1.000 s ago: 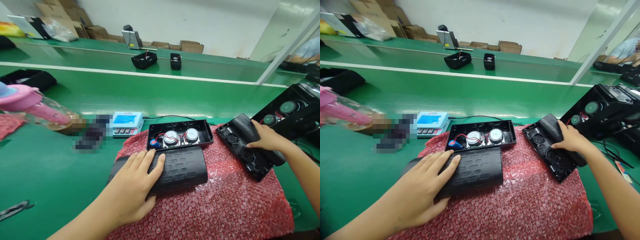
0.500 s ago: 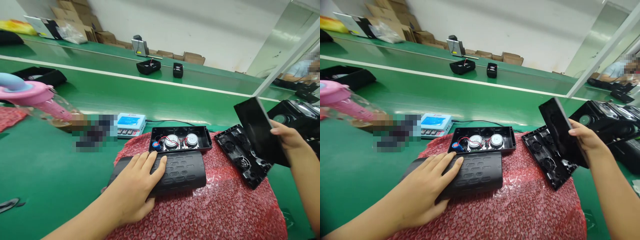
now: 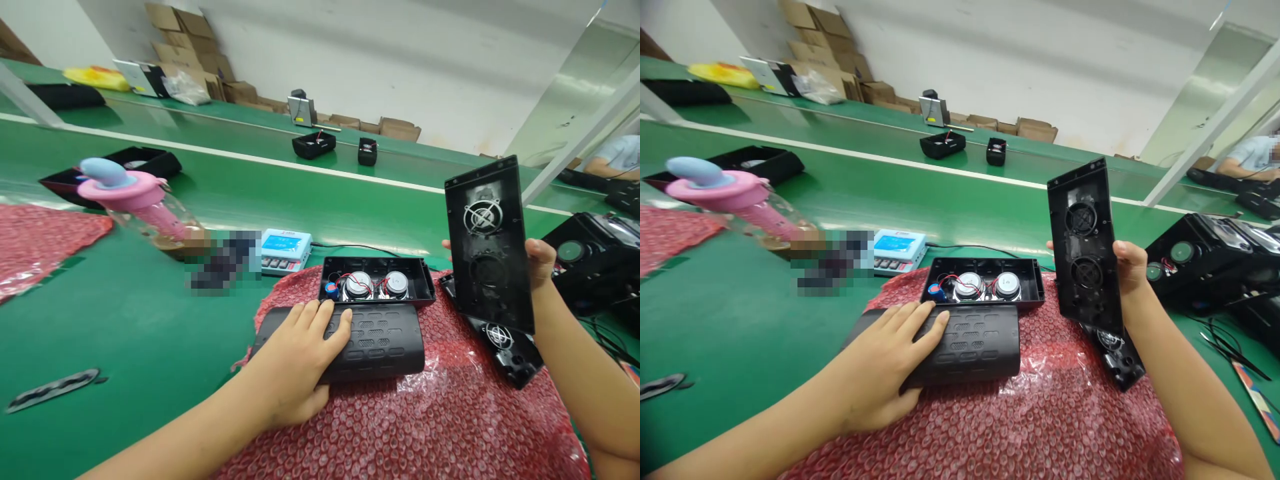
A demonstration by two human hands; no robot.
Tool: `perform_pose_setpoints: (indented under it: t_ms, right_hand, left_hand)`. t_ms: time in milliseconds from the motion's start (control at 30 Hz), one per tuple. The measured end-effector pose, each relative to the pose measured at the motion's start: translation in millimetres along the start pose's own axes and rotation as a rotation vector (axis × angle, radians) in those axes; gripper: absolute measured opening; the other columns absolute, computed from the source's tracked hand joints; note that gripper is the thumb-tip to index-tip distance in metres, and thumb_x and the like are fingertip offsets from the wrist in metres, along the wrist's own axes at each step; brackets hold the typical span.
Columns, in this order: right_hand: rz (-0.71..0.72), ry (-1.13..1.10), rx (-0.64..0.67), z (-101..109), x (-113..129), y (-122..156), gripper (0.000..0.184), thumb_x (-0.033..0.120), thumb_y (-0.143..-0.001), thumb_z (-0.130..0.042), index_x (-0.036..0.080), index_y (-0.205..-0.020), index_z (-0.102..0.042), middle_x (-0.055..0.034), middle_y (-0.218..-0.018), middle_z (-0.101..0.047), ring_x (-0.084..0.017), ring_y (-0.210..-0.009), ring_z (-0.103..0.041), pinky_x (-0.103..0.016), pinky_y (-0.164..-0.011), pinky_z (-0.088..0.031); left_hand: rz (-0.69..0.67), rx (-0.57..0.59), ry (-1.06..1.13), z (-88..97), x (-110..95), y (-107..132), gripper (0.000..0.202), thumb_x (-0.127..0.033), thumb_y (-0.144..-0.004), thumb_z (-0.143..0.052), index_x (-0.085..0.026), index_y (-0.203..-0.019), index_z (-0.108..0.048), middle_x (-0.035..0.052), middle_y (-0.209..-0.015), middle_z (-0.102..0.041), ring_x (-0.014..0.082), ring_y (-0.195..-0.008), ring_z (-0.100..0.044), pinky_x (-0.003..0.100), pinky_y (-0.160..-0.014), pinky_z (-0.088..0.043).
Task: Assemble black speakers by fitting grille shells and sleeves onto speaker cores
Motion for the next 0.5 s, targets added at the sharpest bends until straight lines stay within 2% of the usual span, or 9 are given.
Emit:
perform_pose_setpoints:
  t_ms: [33, 100, 167, 233, 267, 400, 500]
  right_hand:
    - [0.003, -0.209, 0.068, -10.5, 3.5, -2.5, 0.074, 0.047, -0.087, 0.008, 0.007, -0.144, -0.019, -0.0237, -0.138, -0.041, -0.029, -0.111, -0.056, -0.04, -0.083, -0.047]
    - [0.001, -0.456, 0.164, -27.1, 6.2, -9.6, 0.08, 0.069, -0.085, -0.013, 0.015, -0.143, -0.024, -0.0201, -0.143, -0.035, -0.029, -0.113, -0.054, -0.04, -0.085, -0.048]
    - [0.073, -0.609, 0.168, -34.3, 10.0, -20.4, 0.092, 0.085, -0.068, -0.042, 0.021, -0.134, -0.041, -0.0152, -0.137, -0.045, -0.027, -0.104, -0.06, -0.038, -0.081, -0.051]
    - [0.156, -0.753, 0.152, -39.3, 15.7, -31.4, 0.095, 0.085, -0.052, -0.059, 0.022, -0.123, -0.054, -0.0102, -0.121, -0.059, -0.024, -0.092, -0.064, -0.034, -0.076, -0.055]
    - [0.17, -0.802, 0.144, -42.5, 18.0, -35.8, 0.092, 0.083, -0.05, -0.064, 0.021, -0.118, -0.058, -0.0081, -0.114, -0.063, -0.022, -0.088, -0.064, -0.032, -0.074, -0.056]
    - [0.107, -0.822, 0.076, -54.4, 24.9, -40.6, 0.072, 0.068, -0.052, -0.076, 0.021, -0.106, -0.066, -0.0039, -0.104, -0.068, -0.02, -0.086, -0.065, -0.03, -0.074, -0.057]
    - [0.072, -0.744, 0.021, -52.7, 26.2, -32.5, 0.066, 0.067, -0.056, -0.073, 0.024, -0.105, -0.067, -0.0043, -0.104, -0.068, -0.022, -0.086, -0.066, -0.033, -0.074, -0.057]
  left_hand:
    - [-0.002, 0.017, 0.007, -0.1, -0.6, -0.2, 0.076, -0.028, -0.058, -0.059, -0.01, -0.131, -0.046, 0.0253, -0.128, -0.047, 0.0427, -0.116, -0.045, 0.054, -0.099, -0.036]
    - [-0.002, 0.067, 0.02, -0.1, -1.5, -1.0, 0.078, -0.029, -0.059, -0.06, -0.009, -0.132, -0.045, 0.0269, -0.128, -0.046, 0.0444, -0.116, -0.045, 0.055, -0.098, -0.035]
    - [-0.003, 0.131, 0.03, 0.0, -2.2, -2.5, 0.079, -0.032, -0.06, -0.061, -0.008, -0.133, -0.043, 0.0287, -0.129, -0.044, 0.0459, -0.116, -0.045, 0.056, -0.098, -0.034]
    - [0.001, 0.191, 0.035, 0.8, -2.1, -4.5, 0.082, -0.034, -0.061, -0.062, -0.007, -0.135, -0.04, 0.03, -0.131, -0.042, 0.0469, -0.118, -0.044, 0.056, -0.098, -0.033]
    - [0.002, 0.21, 0.035, 1.8, -1.9, -5.8, 0.083, -0.035, -0.061, -0.062, -0.007, -0.136, -0.038, 0.0304, -0.132, -0.041, 0.047, -0.118, -0.043, 0.056, -0.099, -0.033]
    - [-0.021, 0.223, 0.038, 7.9, -1.6, -10.9, 0.089, -0.039, -0.061, -0.065, -0.006, -0.137, -0.034, 0.0285, -0.129, -0.043, 0.0426, -0.112, -0.048, 0.05, -0.096, -0.036]
    - [-0.044, 0.218, 0.046, 11.1, -3.8, -9.6, 0.091, -0.042, -0.058, -0.068, -0.005, -0.136, -0.035, 0.0258, -0.121, -0.049, 0.0393, -0.105, -0.052, 0.047, -0.09, -0.04]
Point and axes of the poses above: each hand's wrist, its own y-axis away from the middle knuckle, its own z-axis out of the back of the hand, x = y × z, the point moved 8 cm from there along -y, towards the middle knuckle
